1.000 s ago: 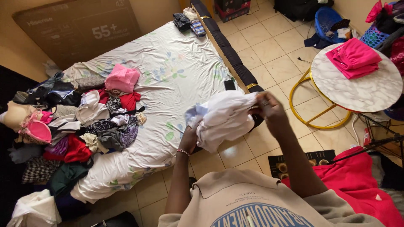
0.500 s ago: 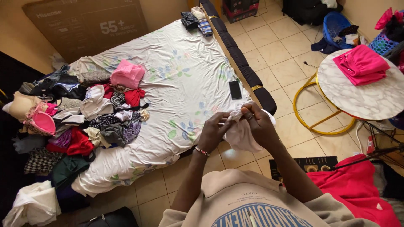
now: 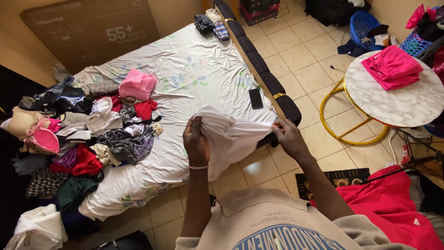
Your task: Folding a white polo shirt on a bed.
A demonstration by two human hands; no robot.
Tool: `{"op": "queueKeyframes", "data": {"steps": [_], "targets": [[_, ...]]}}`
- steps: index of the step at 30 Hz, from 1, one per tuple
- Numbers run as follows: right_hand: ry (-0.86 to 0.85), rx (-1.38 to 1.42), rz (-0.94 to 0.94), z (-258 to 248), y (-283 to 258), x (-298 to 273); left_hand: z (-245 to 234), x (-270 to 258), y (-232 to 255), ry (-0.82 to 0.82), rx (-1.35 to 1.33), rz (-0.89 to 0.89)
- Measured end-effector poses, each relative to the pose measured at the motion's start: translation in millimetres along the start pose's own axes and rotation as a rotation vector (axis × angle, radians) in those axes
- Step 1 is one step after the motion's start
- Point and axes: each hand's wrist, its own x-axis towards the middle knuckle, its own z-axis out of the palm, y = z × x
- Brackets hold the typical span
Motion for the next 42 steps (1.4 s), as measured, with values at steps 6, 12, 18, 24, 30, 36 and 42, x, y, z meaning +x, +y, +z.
{"op": "queueKeyframes", "data": {"steps": [6,12,18,24,30,36,42], "targets": [[-0.048,0.219,-0.233,2.9,-91.1,-9.5,7.4,-7.5,-34.7,-0.005,0.144,-0.092],[-0.418,0.170,0.000,63.5,-78.8,-11.0,43.0,-31.5,-24.7,-0.064,0.248,-0.093],[-0.634,0.143,-0.094,122.5,50.9,-24.1,47.9,-41.6,6.8,-0.050,0.217,0.068],[-0.696,0.169,0.564,114.8,57.8,-24.3,46.4,-42.4,12.5,-0.005,0.175,0.107],[-0.579,0.903,0.389,94.9,47.2,-16.8,63.8,-48.0,5.3,-0.056,0.207,0.020],[-0.500,0.030,0.039,103.6,78.9,-5.9,42.7,-39.8,1.4,-0.056,0.228,0.033],[-0.474,0.726,0.244,60.6,29.5,12.2,-8.7,-25.7,-5.9,0.025,0.230,0.054]]}}
